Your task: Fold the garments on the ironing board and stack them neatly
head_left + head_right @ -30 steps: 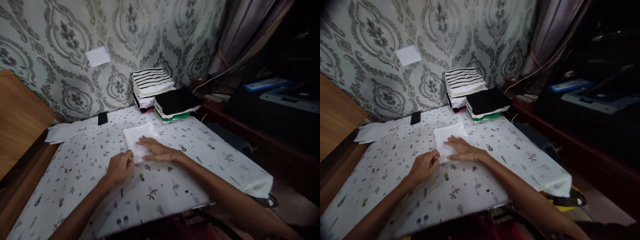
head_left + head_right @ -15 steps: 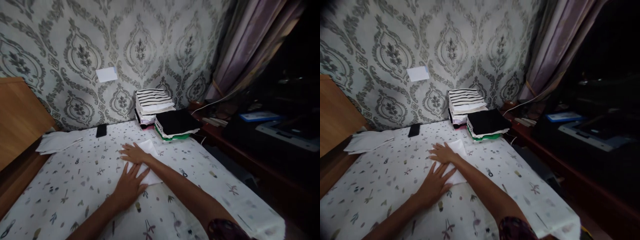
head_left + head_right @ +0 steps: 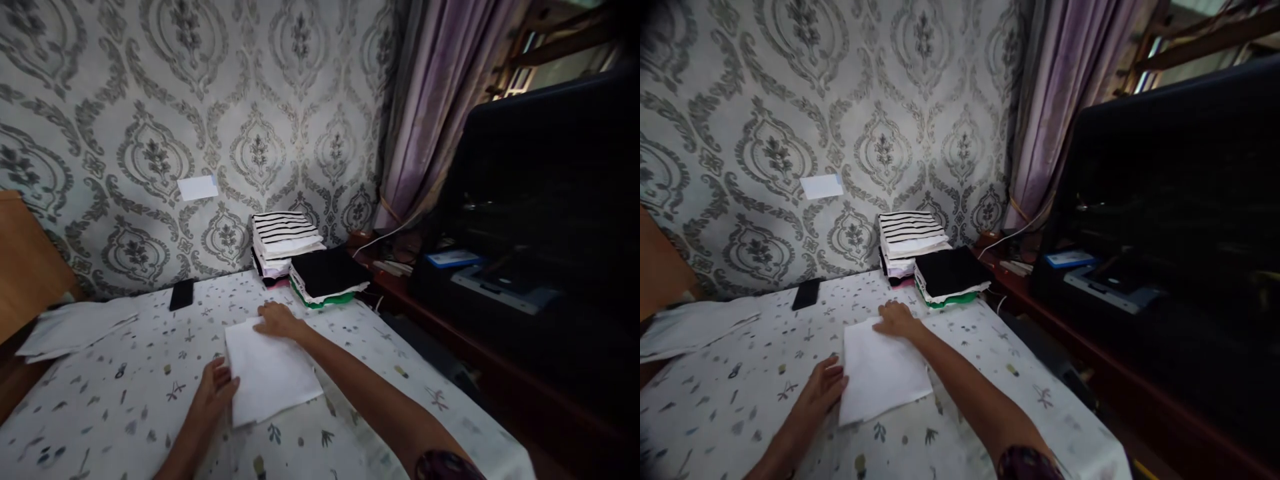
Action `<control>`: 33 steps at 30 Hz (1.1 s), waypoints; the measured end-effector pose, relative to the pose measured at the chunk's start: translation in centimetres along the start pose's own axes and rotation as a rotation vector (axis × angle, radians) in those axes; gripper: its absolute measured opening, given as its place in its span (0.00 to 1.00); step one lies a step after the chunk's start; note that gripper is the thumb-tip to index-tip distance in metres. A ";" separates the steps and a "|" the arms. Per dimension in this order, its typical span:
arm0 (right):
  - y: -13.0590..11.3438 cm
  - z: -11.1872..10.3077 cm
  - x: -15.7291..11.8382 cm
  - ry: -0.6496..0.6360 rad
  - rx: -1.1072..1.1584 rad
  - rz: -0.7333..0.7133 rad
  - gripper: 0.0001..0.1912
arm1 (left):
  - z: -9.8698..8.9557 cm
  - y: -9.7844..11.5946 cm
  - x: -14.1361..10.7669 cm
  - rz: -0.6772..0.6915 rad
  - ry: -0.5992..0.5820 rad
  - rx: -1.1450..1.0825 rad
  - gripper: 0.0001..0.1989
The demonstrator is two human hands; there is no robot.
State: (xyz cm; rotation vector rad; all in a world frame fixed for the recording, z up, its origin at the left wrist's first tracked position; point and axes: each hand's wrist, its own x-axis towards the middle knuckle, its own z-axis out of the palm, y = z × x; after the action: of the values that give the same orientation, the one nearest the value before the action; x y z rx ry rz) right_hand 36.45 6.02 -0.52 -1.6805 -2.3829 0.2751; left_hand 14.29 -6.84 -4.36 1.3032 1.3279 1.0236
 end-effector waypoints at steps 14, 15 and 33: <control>4.1 -2.7 -0.9 -0.097 0.452 0.108 0.13 | -1.6 6.2 1.2 -0.343 -0.030 -0.450 0.11; 4.2 -2.5 -1.8 -0.103 0.498 0.133 0.14 | -1.7 6.3 1.2 -0.335 0.011 -0.511 0.11; 6.2 -8.7 -6.4 0.050 1.429 0.272 0.16 | 1.3 13.5 5.0 -0.260 -0.165 -0.313 0.38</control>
State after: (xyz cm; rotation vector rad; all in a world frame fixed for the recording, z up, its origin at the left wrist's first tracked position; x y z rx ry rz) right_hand 46.54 2.31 5.72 -1.1318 -1.1569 1.4732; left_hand 18.21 -0.98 8.29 0.9317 1.1247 0.8805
